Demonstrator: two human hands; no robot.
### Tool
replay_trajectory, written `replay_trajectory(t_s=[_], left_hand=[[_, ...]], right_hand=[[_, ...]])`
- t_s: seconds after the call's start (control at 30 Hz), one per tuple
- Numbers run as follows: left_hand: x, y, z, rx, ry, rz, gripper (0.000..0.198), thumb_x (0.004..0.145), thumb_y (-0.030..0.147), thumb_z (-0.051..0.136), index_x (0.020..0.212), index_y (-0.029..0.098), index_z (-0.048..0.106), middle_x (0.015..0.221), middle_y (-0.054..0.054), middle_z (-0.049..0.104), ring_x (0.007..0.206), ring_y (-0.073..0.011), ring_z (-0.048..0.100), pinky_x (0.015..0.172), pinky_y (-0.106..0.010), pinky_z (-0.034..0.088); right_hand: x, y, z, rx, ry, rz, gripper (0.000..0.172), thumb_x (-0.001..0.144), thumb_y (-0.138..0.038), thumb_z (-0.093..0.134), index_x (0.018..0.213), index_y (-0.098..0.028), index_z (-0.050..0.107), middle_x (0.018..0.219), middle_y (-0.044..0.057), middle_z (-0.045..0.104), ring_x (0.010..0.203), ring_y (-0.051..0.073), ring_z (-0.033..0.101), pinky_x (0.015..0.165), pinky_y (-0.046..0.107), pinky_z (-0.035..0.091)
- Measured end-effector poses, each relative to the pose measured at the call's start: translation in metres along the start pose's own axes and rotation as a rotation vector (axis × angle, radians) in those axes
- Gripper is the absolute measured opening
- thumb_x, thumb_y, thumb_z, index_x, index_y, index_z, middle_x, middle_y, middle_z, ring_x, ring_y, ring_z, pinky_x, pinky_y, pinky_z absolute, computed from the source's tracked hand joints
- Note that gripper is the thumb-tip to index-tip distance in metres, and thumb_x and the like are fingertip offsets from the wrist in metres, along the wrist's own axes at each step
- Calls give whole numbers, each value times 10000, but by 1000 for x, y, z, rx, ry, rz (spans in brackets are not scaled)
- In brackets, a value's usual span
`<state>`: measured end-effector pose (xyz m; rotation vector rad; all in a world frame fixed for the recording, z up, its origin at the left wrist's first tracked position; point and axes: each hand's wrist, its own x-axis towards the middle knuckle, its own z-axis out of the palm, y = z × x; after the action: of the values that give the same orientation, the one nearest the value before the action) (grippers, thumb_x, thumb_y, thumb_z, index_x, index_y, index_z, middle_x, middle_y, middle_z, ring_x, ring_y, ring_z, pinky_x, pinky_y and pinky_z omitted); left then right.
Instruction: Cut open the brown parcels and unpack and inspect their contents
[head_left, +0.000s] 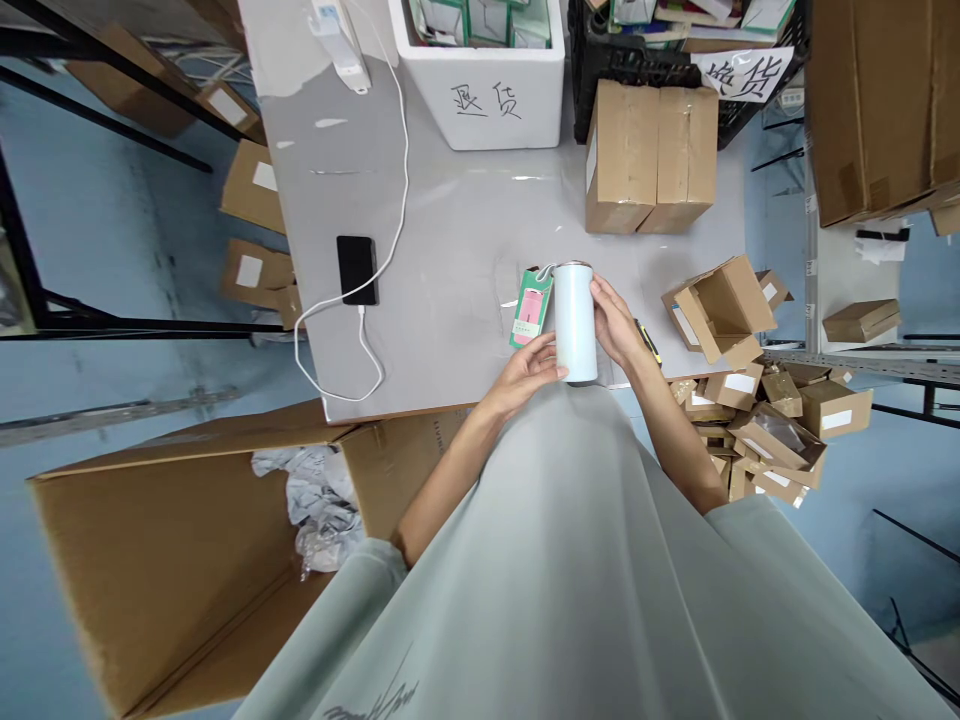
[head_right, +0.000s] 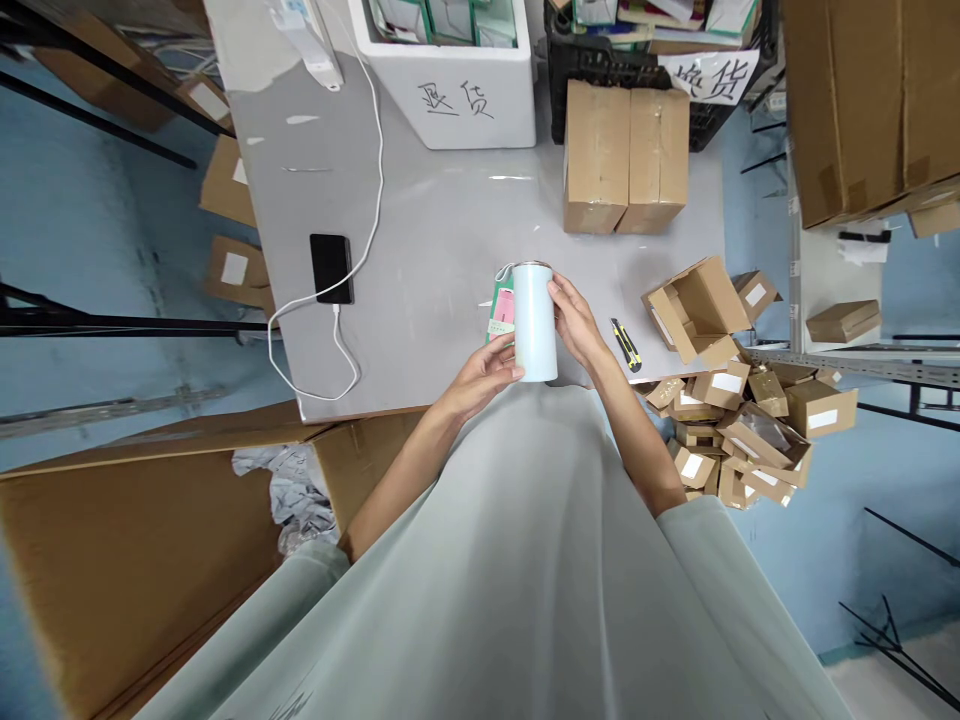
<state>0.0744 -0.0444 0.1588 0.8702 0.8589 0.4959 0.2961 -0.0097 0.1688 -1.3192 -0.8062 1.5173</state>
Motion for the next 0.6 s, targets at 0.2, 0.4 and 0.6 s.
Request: replay_trajectory(t_s=[0.2,0.4,0.6], left_hand=[[-1,-4,-3,265,247,102,963,756,533,999,1602,277,618,1435,-118,692,1234,-282,725,1088,-466,633],[-7,10,-13,125,86,52,899,834,621,945,1612,292,637,1543,-148,690,1415,-373,678,1179,-551,591],[-1,5,-13,-9,-4,-25,991,809,610,966,1662,288,577,1512,-162,735,1346,-390,734,1129,-581,619]], right_hand=[[3,3,4,-53,57,-74,1031,826,-869,858,1673,-369,550,1565,83,722,1478,338,663,1243,510,594],[4,5,3,-13,75,-39,979,858,-901,790,1657,-391,546,1482,66,759,1423,343,690,1158,529,650],[4,9,3,30,55,-33,924,849,-930,754,1586,-399,588,1450,41,748,1382,334,697,1151,518,646]])
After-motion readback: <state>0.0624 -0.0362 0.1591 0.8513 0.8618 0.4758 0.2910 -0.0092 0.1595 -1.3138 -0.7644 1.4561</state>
